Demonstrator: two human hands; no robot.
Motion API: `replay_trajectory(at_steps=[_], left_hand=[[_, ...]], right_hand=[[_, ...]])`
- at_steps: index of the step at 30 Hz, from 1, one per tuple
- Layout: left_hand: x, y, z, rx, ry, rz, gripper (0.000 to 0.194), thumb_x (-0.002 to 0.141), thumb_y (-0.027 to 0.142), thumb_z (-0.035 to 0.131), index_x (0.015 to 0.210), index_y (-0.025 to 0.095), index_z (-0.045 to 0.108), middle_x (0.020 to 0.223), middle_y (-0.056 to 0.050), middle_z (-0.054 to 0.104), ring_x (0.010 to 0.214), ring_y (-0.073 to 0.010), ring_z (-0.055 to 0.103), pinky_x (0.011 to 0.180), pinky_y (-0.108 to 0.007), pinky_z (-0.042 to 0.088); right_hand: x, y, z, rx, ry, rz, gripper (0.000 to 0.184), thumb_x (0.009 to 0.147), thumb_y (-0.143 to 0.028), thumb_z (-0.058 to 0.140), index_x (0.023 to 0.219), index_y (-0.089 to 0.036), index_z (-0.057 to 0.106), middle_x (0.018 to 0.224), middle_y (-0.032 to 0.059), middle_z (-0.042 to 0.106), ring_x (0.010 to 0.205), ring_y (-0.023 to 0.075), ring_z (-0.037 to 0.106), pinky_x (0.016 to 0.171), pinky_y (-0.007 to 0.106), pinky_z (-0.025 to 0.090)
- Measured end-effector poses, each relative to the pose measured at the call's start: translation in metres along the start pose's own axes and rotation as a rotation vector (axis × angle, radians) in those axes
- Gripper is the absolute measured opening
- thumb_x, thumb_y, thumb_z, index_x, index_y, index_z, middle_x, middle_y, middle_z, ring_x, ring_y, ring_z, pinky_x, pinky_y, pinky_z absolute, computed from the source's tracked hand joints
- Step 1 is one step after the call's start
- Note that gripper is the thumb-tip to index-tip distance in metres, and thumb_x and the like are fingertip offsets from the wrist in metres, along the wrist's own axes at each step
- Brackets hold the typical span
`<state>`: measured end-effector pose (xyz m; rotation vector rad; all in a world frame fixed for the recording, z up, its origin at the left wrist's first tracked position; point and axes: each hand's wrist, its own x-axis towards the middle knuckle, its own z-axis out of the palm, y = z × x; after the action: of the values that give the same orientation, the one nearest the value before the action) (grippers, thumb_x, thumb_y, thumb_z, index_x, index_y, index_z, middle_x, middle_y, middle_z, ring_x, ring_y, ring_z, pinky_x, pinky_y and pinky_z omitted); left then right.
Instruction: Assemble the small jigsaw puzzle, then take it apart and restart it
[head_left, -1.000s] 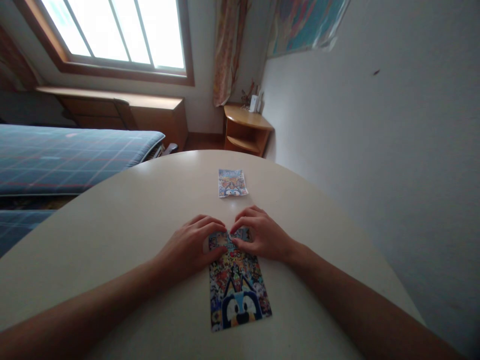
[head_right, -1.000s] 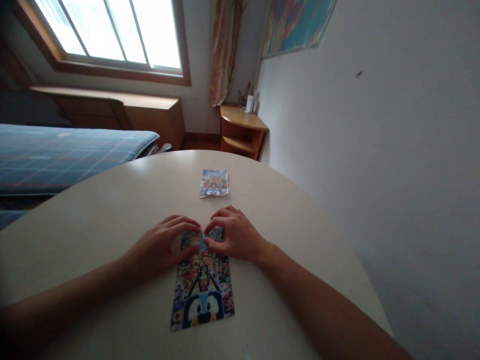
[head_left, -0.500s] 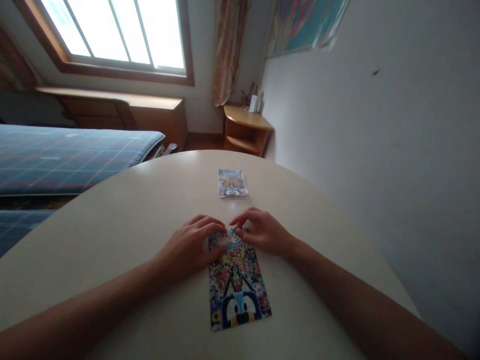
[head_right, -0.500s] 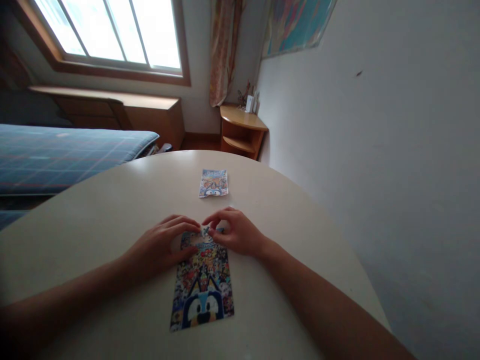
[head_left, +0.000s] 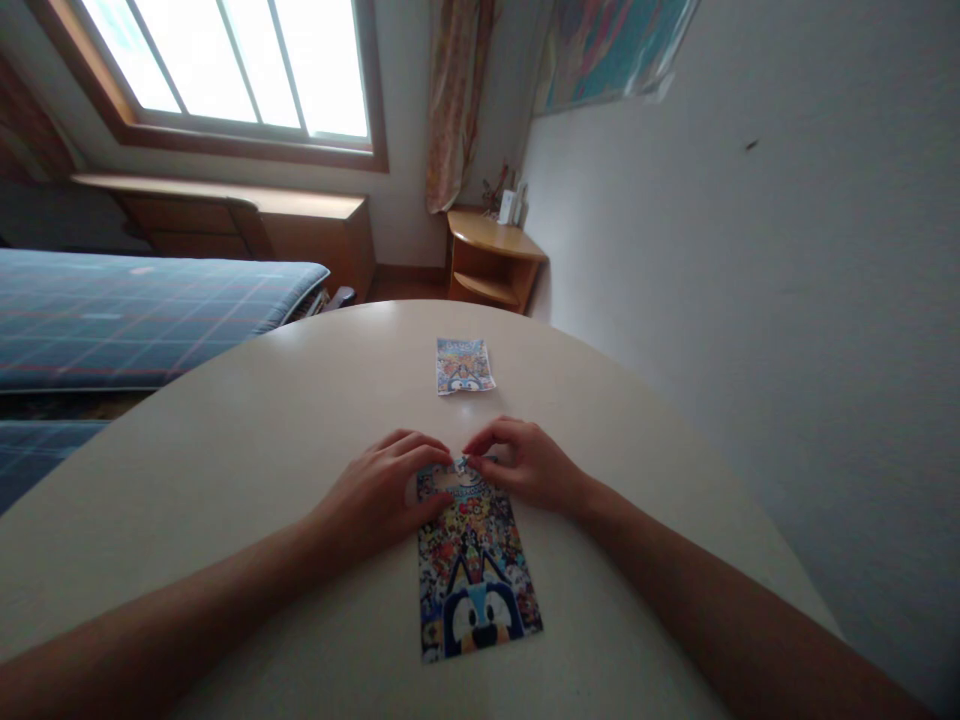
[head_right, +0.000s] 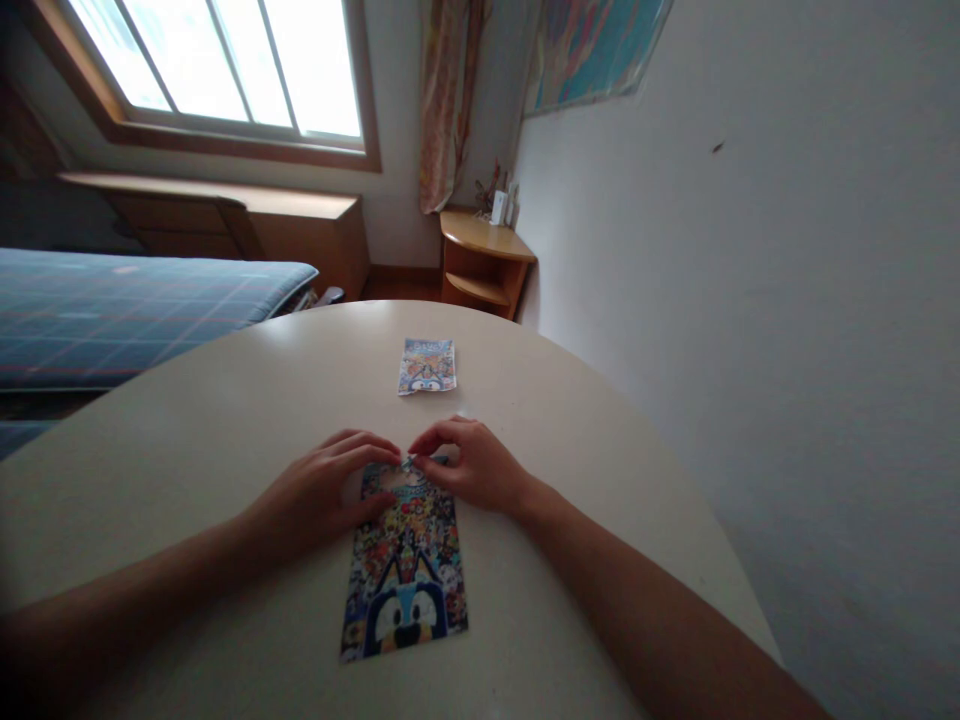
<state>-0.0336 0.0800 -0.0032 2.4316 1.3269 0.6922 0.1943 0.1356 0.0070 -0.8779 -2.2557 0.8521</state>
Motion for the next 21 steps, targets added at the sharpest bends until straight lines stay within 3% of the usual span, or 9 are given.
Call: replay_trajectory(at_steps=[6, 11, 13, 21], left_hand=[[0.0, 0.0, 0.0, 0.001, 0.002, 0.004, 0.027, 0.087, 0.036, 0.066, 0.111, 0.026, 0.063, 0.116, -0.004, 0.069, 0.113, -0.0259, 0.058, 0.096, -0.045, 0.05], [0.001, 0.0, 0.001, -0.035, 0.023, -0.046, 0.022, 0.09, 0.032, 0.062, 0.111, 0.025, 0.063, 0.114, -0.004, 0.069, 0.111, -0.0244, 0.061, 0.096, -0.044, 0.051], [0.001, 0.0, 0.001, -0.064, 0.059, -0.066, 0.019, 0.092, 0.032, 0.059, 0.11, 0.025, 0.063, 0.111, -0.004, 0.07, 0.107, -0.0236, 0.063, 0.093, -0.044, 0.052], [-0.002, 0.008, -0.001, -0.236, 0.165, 0.011, 0.01, 0.092, 0.03, 0.062, 0.099, 0.024, 0.066, 0.096, -0.001, 0.073, 0.087, -0.0173, 0.068, 0.079, -0.032, 0.054]], right_hand=[[0.0, 0.0, 0.0, 0.006, -0.011, -0.036, 0.015, 0.082, -0.016, 0.067, 0.093, -0.023, 0.075, 0.091, 0.0033, 0.075, 0.089, 0.0173, 0.067, 0.086, 0.034, 0.051], [0.003, 0.008, -0.002, 0.074, 0.297, 0.051, 0.014, 0.086, -0.028, 0.068, 0.098, -0.022, 0.071, 0.09, 0.0024, 0.075, 0.083, 0.0157, 0.068, 0.078, 0.032, 0.05], [0.003, 0.007, -0.003, 0.09, 0.36, 0.038, 0.015, 0.084, -0.028, 0.07, 0.097, -0.021, 0.069, 0.087, 0.0014, 0.075, 0.08, 0.015, 0.068, 0.077, 0.032, 0.05], [-0.006, -0.018, 0.005, 0.076, 0.168, -0.162, 0.019, 0.079, -0.029, 0.078, 0.094, -0.023, 0.068, 0.084, 0.0011, 0.076, 0.082, 0.0165, 0.071, 0.08, 0.033, 0.052]])
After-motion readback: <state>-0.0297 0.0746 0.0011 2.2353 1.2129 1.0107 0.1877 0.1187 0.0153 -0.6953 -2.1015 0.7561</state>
